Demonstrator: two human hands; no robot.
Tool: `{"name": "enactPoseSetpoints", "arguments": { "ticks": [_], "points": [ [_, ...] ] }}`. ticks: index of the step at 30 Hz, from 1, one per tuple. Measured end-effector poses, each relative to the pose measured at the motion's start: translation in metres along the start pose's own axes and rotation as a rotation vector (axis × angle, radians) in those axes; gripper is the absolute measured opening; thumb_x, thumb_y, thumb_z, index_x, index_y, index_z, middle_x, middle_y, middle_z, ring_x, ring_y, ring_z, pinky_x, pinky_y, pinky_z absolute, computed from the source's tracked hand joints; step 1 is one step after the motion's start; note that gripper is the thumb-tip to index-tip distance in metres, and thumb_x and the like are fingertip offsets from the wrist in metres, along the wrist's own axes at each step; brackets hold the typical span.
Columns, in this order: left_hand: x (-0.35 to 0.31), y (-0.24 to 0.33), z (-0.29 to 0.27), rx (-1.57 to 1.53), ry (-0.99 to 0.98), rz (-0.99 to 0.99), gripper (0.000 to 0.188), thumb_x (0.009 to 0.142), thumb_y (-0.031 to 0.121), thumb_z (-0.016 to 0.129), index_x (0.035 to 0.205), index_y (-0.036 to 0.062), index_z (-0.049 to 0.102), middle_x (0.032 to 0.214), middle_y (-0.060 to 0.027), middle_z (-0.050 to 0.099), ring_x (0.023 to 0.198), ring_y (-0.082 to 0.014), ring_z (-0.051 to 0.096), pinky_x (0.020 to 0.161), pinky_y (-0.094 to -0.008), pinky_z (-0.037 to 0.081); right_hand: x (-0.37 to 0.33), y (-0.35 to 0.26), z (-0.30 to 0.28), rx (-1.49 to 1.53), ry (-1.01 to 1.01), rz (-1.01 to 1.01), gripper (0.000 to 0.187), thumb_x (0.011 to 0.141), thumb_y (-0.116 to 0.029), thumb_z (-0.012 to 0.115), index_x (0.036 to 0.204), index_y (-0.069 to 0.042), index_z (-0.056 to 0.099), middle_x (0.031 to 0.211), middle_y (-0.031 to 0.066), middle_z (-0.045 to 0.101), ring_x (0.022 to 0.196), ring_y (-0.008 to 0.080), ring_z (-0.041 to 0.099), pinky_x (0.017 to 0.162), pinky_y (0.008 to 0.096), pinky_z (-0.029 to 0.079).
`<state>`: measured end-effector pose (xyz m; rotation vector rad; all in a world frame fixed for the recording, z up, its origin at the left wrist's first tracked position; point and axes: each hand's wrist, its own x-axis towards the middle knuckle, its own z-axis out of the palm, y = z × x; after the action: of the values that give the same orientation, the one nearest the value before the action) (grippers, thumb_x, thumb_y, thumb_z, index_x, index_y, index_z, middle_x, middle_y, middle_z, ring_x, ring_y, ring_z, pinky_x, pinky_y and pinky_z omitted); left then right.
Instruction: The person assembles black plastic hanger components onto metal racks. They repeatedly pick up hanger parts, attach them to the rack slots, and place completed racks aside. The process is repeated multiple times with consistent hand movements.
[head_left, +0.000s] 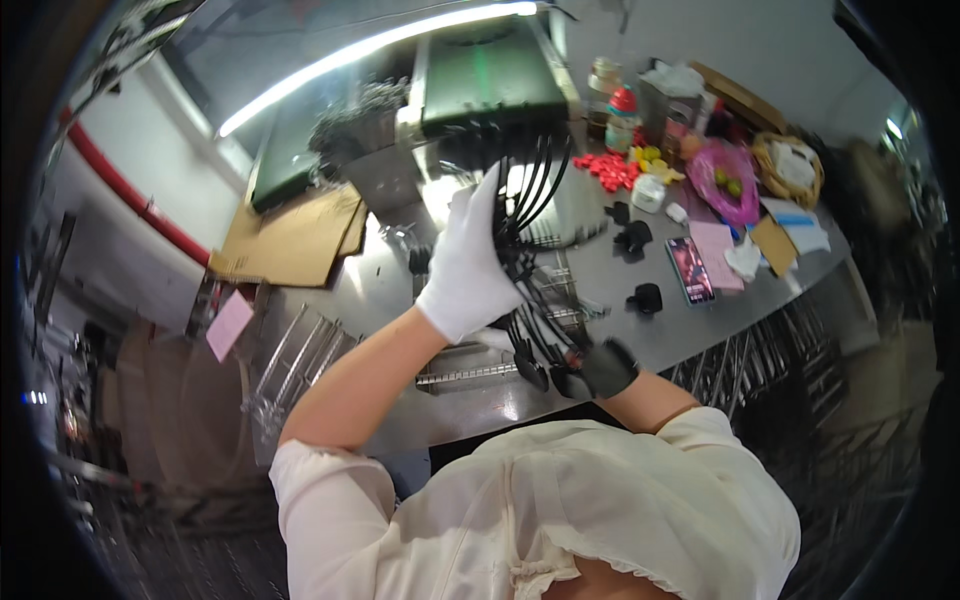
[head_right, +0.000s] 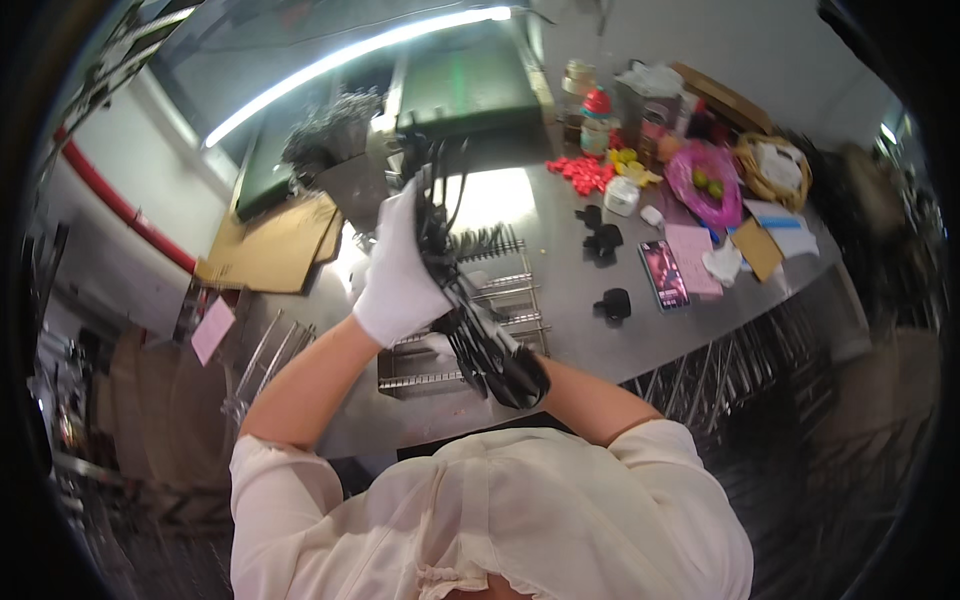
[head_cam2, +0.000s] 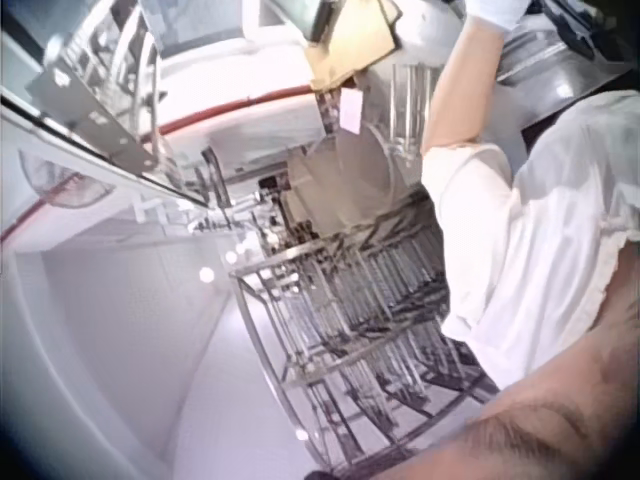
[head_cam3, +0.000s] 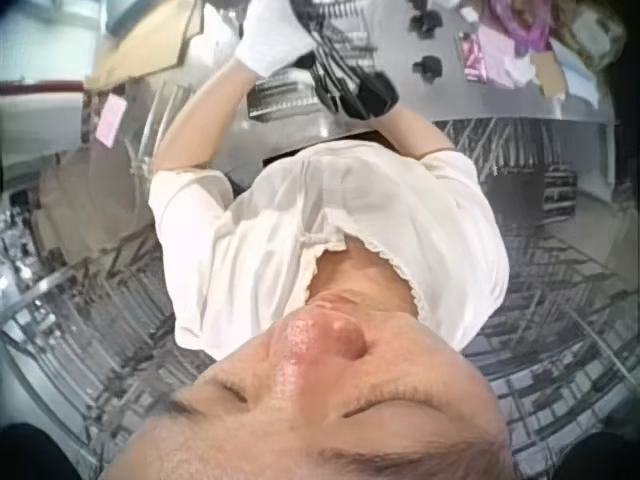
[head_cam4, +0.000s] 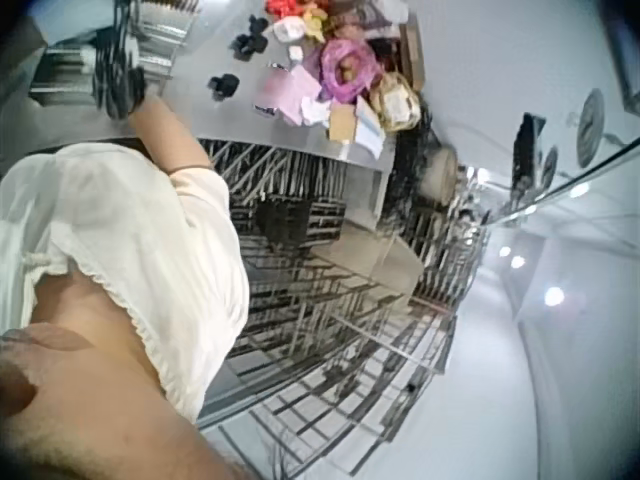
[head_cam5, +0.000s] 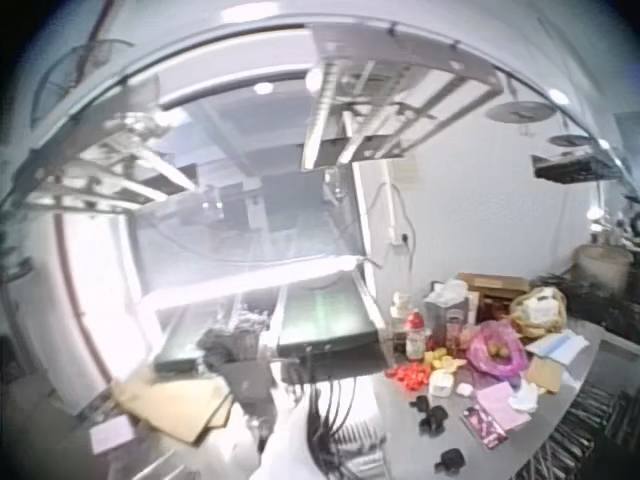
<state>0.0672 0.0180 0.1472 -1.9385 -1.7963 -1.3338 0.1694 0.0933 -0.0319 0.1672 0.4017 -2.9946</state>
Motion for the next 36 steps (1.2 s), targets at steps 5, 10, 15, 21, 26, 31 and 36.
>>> {"name": "enactPoseSetpoints", "arguments": {
  "ticks": [5,10,15,21,26,31,36],
  "points": [
    [0.008,-0.023,-0.018,-0.046,-0.094,0.047,0.107,0.064,0.016,0.085,0.156,0.0047,0.031,0.123,-0.0251,0.052,0.106,-0.0416,0.055,0.095,-0.0437,0.049,-0.03,0.007,-0.007,0.995,0.044,0.273,0.031,0.106,-0.022,0.056,0.133,-0.008,0.061,0.12,0.0042,0.07,0.108,0.0181,0.067,0.094,0.0328,0.054],
    [0.006,-0.007,-0.035,0.092,-0.046,0.321,0.097,0.065,0.01,0.081,0.154,0.0145,0.042,0.119,-0.0253,0.055,0.105,-0.0431,0.056,0.09,-0.0463,0.05,-0.039,-0.002,0.055,-0.327,0.103,-0.063,0.033,0.105,-0.024,0.058,0.131,-0.005,0.061,0.119,0.0149,0.071,0.101,0.0245,0.07,0.087,0.042,0.059],
    [0.004,-0.014,-0.015,-0.001,-0.38,0.004,0.103,0.072,0.025,0.083,0.16,0.0193,0.029,0.119,-0.0296,0.05,0.104,-0.0504,0.057,0.09,-0.0518,0.051,-0.033,0.026,0.021,-0.951,0.336,-0.245,0.031,0.101,-0.025,0.066,0.126,-0.009,0.064,0.106,0.0083,0.071,0.097,0.0241,0.069,0.085,0.038,0.059],
    [0.016,-0.017,-0.042,0.16,-0.131,0.331,0.088,0.069,0.023,0.085,0.149,0.0193,0.05,0.119,-0.0255,0.051,0.092,-0.0476,0.06,0.084,-0.0491,0.053,-0.043,0.016,0.013,-0.426,0.238,-0.042,0.043,0.103,-0.032,0.06,0.14,-0.011,0.057,0.125,0.0088,0.068,0.111,0.0213,0.066,0.088,0.0345,0.06],
    [0.015,-0.004,-0.035,0.238,-0.288,0.611,0.081,0.068,0.004,0.076,0.144,0.0257,0.056,0.103,-0.0189,0.057,0.088,-0.0364,0.06,0.073,-0.0438,0.051,-0.044,0.0,0.044,-0.663,0.168,-0.057,0.045,0.096,-0.02,0.07,0.137,-0.007,0.057,0.126,0.0106,0.066,0.106,0.0257,0.067,0.084,0.042,0.06],
    [0.014,-0.015,-0.028,0.119,-0.624,0.065,0.1,0.068,0.007,0.079,0.157,0.0223,0.037,0.127,-0.028,0.05,0.111,-0.0473,0.057,0.093,-0.0489,0.052,-0.035,0.032,0.038,-1.456,0.461,-0.287,0.047,0.089,-0.012,0.072,0.133,-0.007,0.057,0.108,0.0089,0.065,0.092,0.0199,0.064,0.079,0.0329,0.054],
    [0.028,-0.018,-0.047,0.252,-0.275,0.499,0.084,0.076,0.003,0.071,0.151,0.0318,0.049,0.116,-0.0249,0.055,0.107,-0.0408,0.058,0.085,-0.0449,0.053,-0.068,0.005,0.005,-0.238,-0.101,0.035,0.044,0.105,-0.017,0.055,0.146,-0.006,0.048,0.132,0.01,0.063,0.114,0.019,0.064,0.088,0.0367,0.057]
  ]
}}
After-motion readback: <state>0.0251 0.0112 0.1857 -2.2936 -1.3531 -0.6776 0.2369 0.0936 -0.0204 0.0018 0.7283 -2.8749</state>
